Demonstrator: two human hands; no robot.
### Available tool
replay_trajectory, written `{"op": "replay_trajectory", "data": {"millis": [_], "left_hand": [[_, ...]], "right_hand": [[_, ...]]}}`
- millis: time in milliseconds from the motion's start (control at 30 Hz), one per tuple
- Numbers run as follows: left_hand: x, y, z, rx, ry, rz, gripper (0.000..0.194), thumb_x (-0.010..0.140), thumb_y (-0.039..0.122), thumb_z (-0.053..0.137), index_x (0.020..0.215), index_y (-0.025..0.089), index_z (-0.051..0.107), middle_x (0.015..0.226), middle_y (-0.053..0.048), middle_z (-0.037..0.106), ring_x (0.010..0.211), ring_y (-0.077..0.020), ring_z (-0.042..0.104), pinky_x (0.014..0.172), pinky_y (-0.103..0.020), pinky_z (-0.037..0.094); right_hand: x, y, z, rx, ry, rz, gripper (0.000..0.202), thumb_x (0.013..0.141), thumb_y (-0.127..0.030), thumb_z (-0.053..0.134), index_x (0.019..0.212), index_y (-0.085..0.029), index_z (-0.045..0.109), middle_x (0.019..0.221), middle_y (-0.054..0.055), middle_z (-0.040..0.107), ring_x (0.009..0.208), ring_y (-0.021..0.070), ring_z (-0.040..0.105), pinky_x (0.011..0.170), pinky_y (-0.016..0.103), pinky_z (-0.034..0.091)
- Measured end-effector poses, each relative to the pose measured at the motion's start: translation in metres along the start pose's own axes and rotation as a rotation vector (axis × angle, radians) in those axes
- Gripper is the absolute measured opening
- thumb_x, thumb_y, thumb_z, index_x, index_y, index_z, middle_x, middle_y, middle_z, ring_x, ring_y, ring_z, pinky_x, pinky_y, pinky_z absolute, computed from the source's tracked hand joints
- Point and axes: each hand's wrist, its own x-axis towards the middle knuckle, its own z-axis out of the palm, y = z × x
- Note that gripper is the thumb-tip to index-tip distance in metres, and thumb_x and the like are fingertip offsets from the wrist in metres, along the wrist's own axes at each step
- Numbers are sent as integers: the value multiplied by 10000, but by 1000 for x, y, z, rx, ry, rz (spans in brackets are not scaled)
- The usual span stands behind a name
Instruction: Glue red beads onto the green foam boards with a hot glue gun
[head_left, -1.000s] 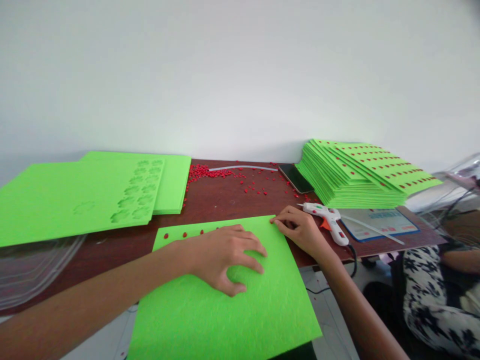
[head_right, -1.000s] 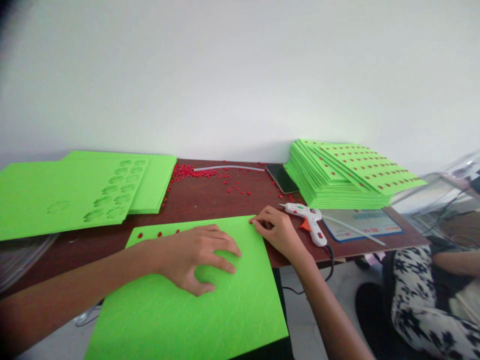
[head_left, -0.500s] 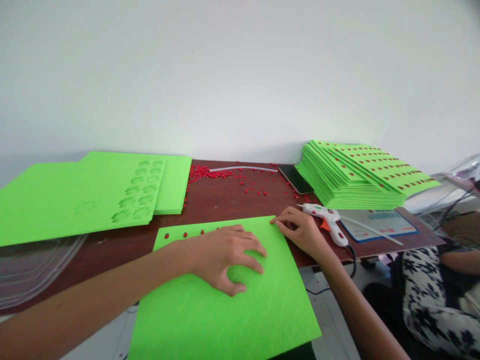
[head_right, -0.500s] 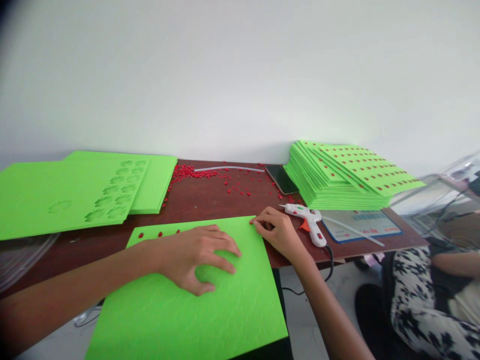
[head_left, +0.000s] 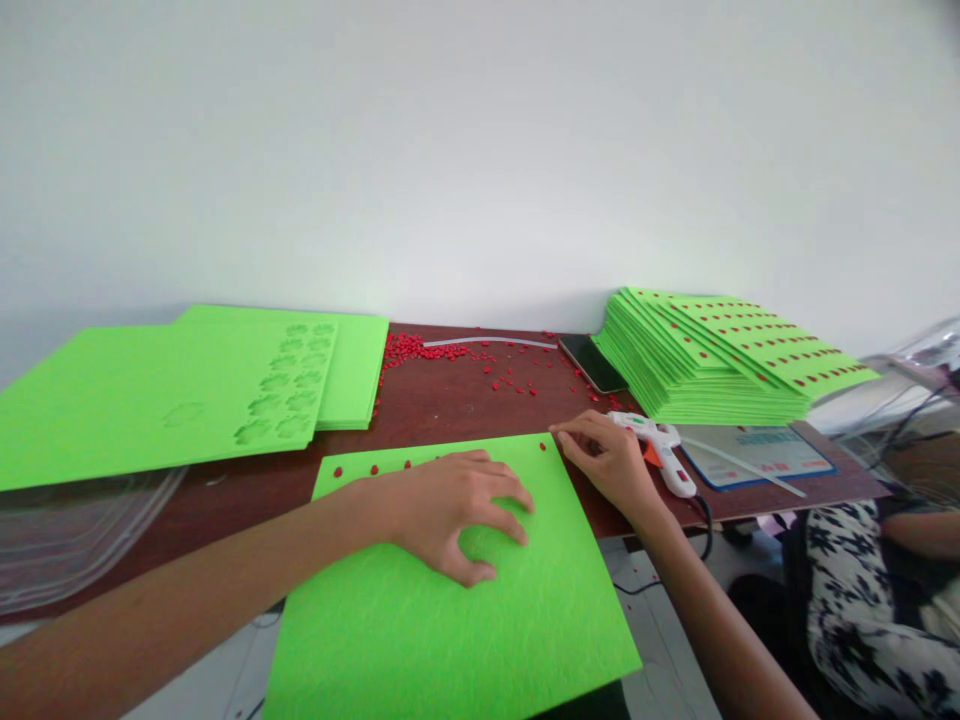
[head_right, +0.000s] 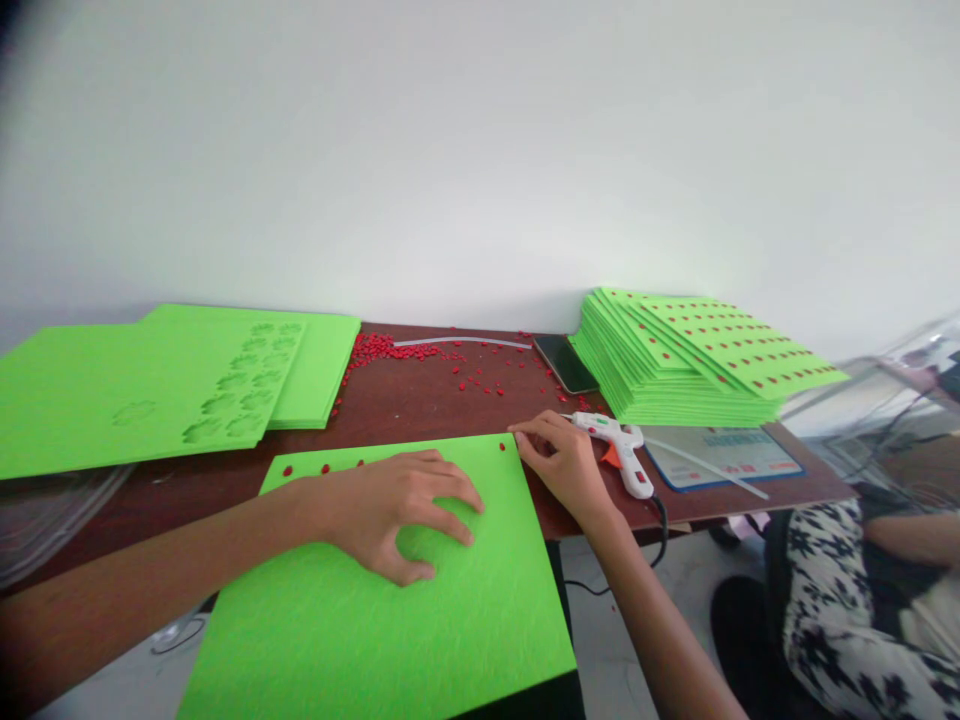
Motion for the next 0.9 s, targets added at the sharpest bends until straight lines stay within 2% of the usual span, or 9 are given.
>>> {"op": "replay_trajectory", "data": {"millis": [67,133,267,400,467,567,700,800,900], "left_hand": [[0,-1,0,2,6,-1,413,804,453,741,1185,298,704,1326,-60,654,1181,-293,617,1090,-487,398],[0,-2,0,10,11,-3,394,817,454,731,1177,296,707,1317,-59,657,1177,-287,616,1086,-479,402],[0,-3,1,18,5,1,382,827,453,714,1175,295,706,1316,-55,656,1168,-277,618,1069,-456,416],[0,-3,1,21,4,1,386,825,459,712,1175,295,706,1316,-54,657,1170,-278,617,1052,-450,423],[0,-3,1,21,7,-1,386,823,457,713,1173,296,707,1318,-55,657,1168,-279,619,1054,-453,418],[0,-4,2,15,19,-3,376,819,453,718,1163,301,713,1306,-58,664,1160,-280,623,1049,-458,418],[-1,-6,4,7,29,15,374,814,462,724,1150,298,722,1298,-63,667,1143,-280,629,1036,-466,426],[-1,-7,5,3,40,13,373,813,460,725,1148,297,722,1297,-60,668,1145,-276,627,1041,-471,421],[-1,-7,6,0,38,9,377,812,453,724,1155,296,718,1304,-52,666,1149,-271,627,1053,-471,410]], "right_hand": [[13,1,3,-68,53,3,250,982,-249,572,1171,-235,735,919,47,677,717,164,597,662,298,467],[30,3,10,-154,37,-5,274,977,-225,576,1207,-234,724,978,61,687,776,175,628,727,307,489],[67,5,30,-389,-65,56,175,941,-172,637,1048,-217,769,1054,107,710,985,235,655,836,333,485],[80,4,38,-472,-139,127,154,928,-126,621,943,-201,755,988,113,722,919,239,670,776,328,481],[72,4,33,-391,-133,114,147,911,-115,621,963,-189,738,957,98,730,869,227,679,759,322,489],[44,2,18,-137,-113,81,172,907,-139,619,1032,-193,724,939,63,756,833,204,695,769,317,517],[1,2,0,48,-88,164,164,942,-254,611,1019,-225,753,1004,57,774,905,227,712,827,361,539],[-17,0,-3,163,-119,201,163,947,-285,621,1019,-231,757,1011,56,770,931,231,710,846,365,547],[-22,-3,2,234,-135,146,145,945,-291,640,991,-231,764,1004,64,753,937,226,698,847,357,547]]}}
